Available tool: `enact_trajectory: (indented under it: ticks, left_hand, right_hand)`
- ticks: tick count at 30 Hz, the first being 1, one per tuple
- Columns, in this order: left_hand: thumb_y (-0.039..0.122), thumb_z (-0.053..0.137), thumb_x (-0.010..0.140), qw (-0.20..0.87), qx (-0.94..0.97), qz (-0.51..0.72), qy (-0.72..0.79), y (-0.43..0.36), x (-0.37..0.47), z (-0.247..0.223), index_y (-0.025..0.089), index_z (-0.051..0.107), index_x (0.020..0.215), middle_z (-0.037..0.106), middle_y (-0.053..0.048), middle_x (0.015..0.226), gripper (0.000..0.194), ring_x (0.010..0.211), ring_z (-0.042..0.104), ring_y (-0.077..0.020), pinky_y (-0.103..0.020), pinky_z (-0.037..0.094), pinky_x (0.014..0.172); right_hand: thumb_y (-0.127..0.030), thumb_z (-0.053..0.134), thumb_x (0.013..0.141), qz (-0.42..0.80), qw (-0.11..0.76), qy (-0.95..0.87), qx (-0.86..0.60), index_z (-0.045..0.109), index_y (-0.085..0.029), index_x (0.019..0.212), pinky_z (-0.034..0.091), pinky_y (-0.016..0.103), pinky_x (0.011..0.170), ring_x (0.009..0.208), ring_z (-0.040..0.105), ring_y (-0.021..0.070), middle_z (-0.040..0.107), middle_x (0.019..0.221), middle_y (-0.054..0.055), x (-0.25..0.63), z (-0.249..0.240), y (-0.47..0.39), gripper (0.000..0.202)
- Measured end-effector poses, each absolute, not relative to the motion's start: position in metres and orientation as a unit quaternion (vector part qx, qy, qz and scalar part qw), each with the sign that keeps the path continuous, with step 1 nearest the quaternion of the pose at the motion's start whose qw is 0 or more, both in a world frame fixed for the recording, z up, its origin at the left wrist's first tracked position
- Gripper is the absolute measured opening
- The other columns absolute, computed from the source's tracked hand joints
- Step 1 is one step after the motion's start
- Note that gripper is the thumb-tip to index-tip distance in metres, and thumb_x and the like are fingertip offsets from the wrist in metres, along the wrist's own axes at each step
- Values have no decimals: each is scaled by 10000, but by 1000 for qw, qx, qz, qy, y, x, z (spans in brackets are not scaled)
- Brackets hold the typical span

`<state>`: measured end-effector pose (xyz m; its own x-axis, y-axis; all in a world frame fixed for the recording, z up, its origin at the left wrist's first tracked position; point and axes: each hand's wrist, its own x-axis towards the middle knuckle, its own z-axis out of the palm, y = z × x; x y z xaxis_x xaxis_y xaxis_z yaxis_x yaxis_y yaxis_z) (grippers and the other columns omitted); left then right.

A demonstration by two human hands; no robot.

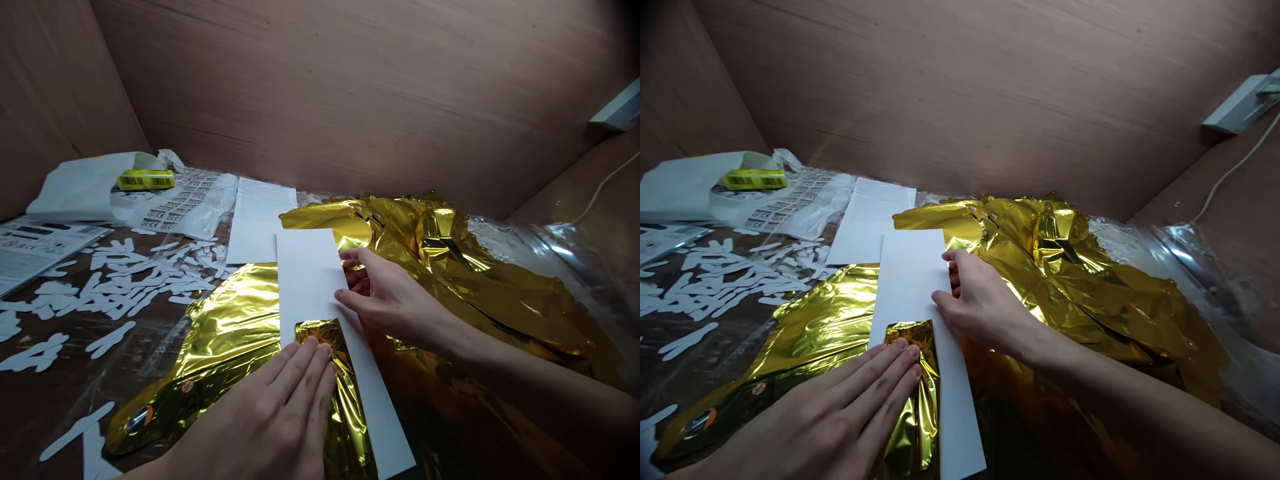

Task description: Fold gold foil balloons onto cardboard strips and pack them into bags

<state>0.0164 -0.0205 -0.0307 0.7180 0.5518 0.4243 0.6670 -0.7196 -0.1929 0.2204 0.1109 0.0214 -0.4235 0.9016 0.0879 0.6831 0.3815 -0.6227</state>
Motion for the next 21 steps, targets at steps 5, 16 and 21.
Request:
enact_trajectory:
  ticks: [5, 16, 21]
  left_hand:
    - [156, 497, 936, 169, -911, -156, -343, -21, 14, -36, 101, 618, 1411, 553, -120, 1499, 493, 1397, 522, -256, -363, 380, 1174]
    - [245, 522, 938, 159, -913, -148, -345, -22, 8, -46, 102, 563, 1466, 524, -134, 1529, 548, 1416, 497, -273, -371, 356, 1206]
    - [267, 500, 958, 138, -916, -153, -343, -21, 11, -37, 70, 560, 1459, 562, -159, 1488, 542, 1402, 514, -281, -375, 395, 1181]
  right_hand:
    - [-154, 776, 734, 473, 224, -710, -471, 504, -169, 1373, 590, 326, 699, 864, 715, 218, 726, 1055, 93, 223, 18, 117, 694]
    - [-247, 827, 726, 266, 187, -824, -464, 680, -158, 1143, 560, 329, 685, 838, 685, 230, 725, 1027, 93, 227, 28, 112, 451]
    - [-250, 727, 862, 116, 231, -890, -375, 614, -167, 1338, 540, 406, 893, 1057, 654, 270, 667, 1226, 164, 225, 27, 82, 496]
